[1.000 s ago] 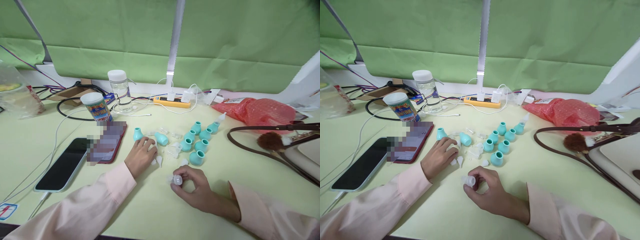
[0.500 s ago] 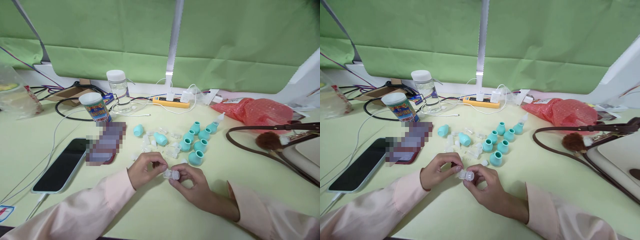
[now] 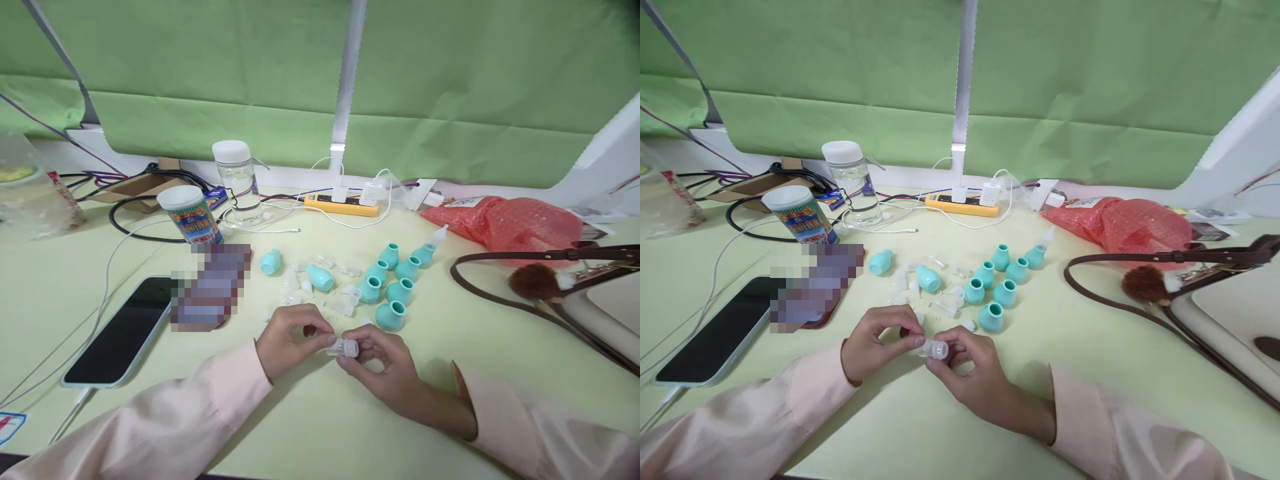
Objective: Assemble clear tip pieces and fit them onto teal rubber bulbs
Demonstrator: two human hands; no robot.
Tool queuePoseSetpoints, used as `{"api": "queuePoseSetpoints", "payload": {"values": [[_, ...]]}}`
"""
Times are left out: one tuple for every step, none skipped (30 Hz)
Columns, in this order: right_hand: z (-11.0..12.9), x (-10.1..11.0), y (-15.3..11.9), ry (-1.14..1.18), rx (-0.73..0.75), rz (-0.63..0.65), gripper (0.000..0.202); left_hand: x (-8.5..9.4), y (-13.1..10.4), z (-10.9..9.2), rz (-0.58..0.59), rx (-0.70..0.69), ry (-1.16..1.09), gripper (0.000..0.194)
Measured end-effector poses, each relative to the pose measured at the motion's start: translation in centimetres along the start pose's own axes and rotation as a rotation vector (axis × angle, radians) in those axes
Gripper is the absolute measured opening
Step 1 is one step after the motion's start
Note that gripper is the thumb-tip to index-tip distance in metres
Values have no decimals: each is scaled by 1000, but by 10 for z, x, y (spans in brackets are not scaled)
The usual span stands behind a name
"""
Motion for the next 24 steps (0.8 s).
{"api": "queuePoseSetpoints", "payload": {"values": [[0, 0, 0, 7, -4, -2, 11, 0, -1, -5, -17, -73, 44, 9], [0, 0, 0, 14, -7, 0, 10, 0, -3, -10, -30, -152, 91, 8], [0, 0, 0, 22, -10, -2, 11, 0, -6, -15, -39, -228, 136, 9], [-1, 0, 0, 27, -17, -11, 11, -1, -8, -19, -42, -294, 182, 11], [-1, 0, 0, 30, -26, -22, 11, -3, -11, -22, -39, -350, 231, 13], [-2, 1, 0, 31, -36, -33, 11, -5, -14, -24, -32, -396, 284, 16], [-3, 2, 0, 31, -46, -41, 11, -7, -16, -26, -27, -437, 342, 18], [-3, 2, 0, 33, -54, -45, 11, -9, -18, -28, -24, -472, 403, 20], [-4, 2, 0, 37, -58, -42, 11, -10, -19, -30, -23, -503, 462, 21], [-4, 2, 0, 41, -61, -36, 12, -12, -20, -32, -27, -529, 513, 21], [-4, 1, 0, 45, -59, -32, 12, -13, -21, -33, -33, -547, 555, 21], [-4, 2, 0, 47, -57, -31, 12, -13, -21, -34, -38, -555, 587, 21], [-4, 2, 0, 45, -55, -33, 12, -14, -20, -35, -38, -556, 614, 20], [-4, 2, 0, 42, -53, -34, 13, -15, -20, -35, -38, -555, 636, 19], [-4, 1, 0, 39, -49, -35, 13, -16, -19, -35, -36, -555, 655, 18], [-4, 1, 0, 37, -46, -35, 13, -16, -19, -35, -35, -557, 672, 17], [-4, 1, 0, 36, -43, -35, 13, -17, -20, -35, -34, -565, 687, 16], [-4, 1, -1, 33, -39, -35, 14, -17, -20, -35, -34, -578, 699, 16], [-4, 0, -1, 30, -34, -35, 14, -18, -22, -34, -34, -590, 708, 17], [-4, 1, -1, 26, -27, -38, 14, -18, -23, -34, -35, -602, 715, 18], [-3, 1, -1, 20, -19, -39, 14, -19, -24, -33, -37, -612, 719, 18], [-3, 1, -1, 13, -10, -40, 14, -19, -25, -33, -40, -620, 720, 18], [-2, 1, -1, 6, 0, -43, 14, -19, -26, -33, -40, -625, 715, 19], [-1, 1, -1, 1, 10, -46, 14, -19, -27, -32, -38, -625, 702, 19]]}}
Point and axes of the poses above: each hand's wrist, its own y-axis towards the middle knuckle, its own x-axis out of the back of the hand, z = x × y, the point moved 7 cm from there along y, towards the middle knuckle
